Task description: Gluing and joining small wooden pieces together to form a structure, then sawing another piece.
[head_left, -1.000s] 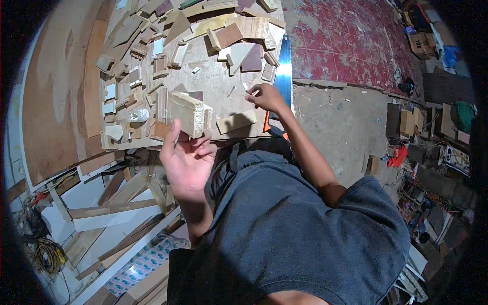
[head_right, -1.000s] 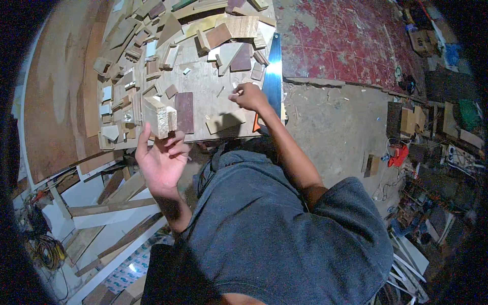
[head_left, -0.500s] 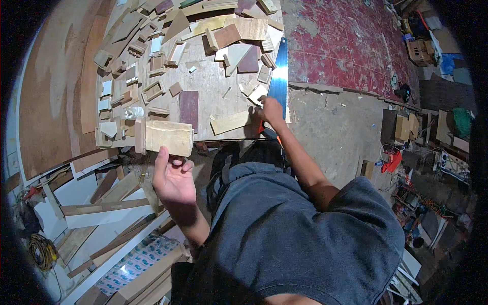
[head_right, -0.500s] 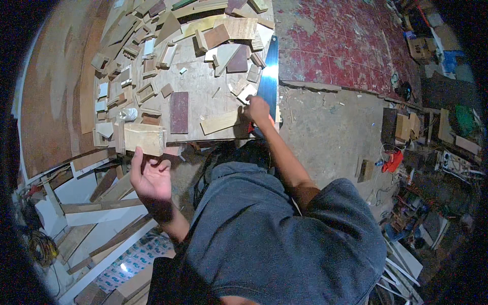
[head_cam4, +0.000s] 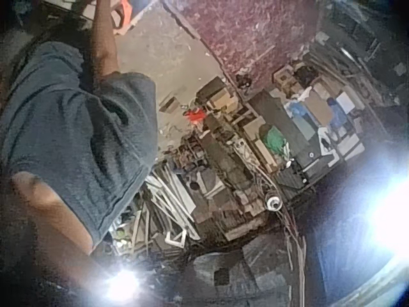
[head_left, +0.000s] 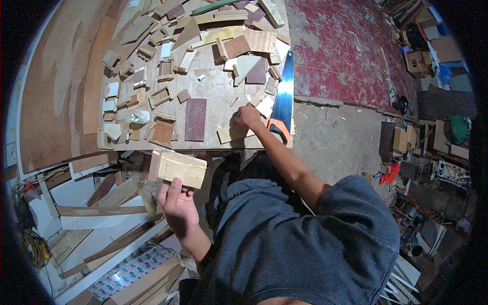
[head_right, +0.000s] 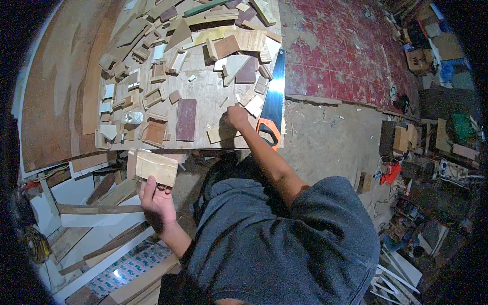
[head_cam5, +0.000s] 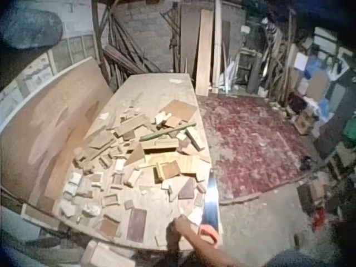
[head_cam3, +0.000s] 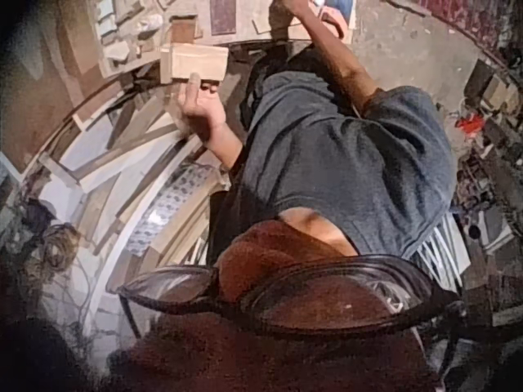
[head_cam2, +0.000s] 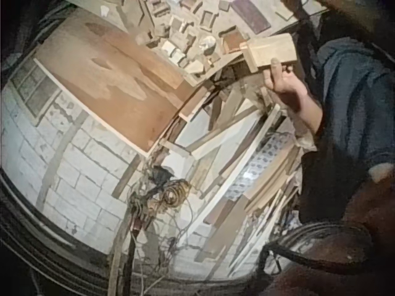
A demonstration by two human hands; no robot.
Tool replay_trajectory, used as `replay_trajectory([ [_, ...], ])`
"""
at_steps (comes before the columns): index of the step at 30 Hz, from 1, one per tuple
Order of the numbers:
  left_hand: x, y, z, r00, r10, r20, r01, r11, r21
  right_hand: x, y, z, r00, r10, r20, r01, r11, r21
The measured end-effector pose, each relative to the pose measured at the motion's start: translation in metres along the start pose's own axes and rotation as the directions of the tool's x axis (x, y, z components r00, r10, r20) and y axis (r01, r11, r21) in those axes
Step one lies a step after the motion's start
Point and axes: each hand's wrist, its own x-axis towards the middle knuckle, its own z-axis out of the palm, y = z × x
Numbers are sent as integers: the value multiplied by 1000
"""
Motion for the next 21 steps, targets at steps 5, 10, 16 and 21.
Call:
replay_trajectory([
  [5, 8, 0, -17, 994, -64, 85, 63, 998, 8, 2, 8, 0, 979, -106, 175, 97, 994, 59],
  [10, 12, 1, -27, 989, -73, 127, 72, 997, 8, -12, 30, -34, 986, 109, -125, -93, 987, 134],
  [16, 12, 0, -17, 996, -43, 77, 30, 986, 161, 36, 110, -89, 762, 442, -473, -389, 897, 212],
  [21, 7, -9, -2, 993, -48, 106, 30, 986, 161, 81, 159, -83, 879, 358, -315, -285, 924, 255],
])
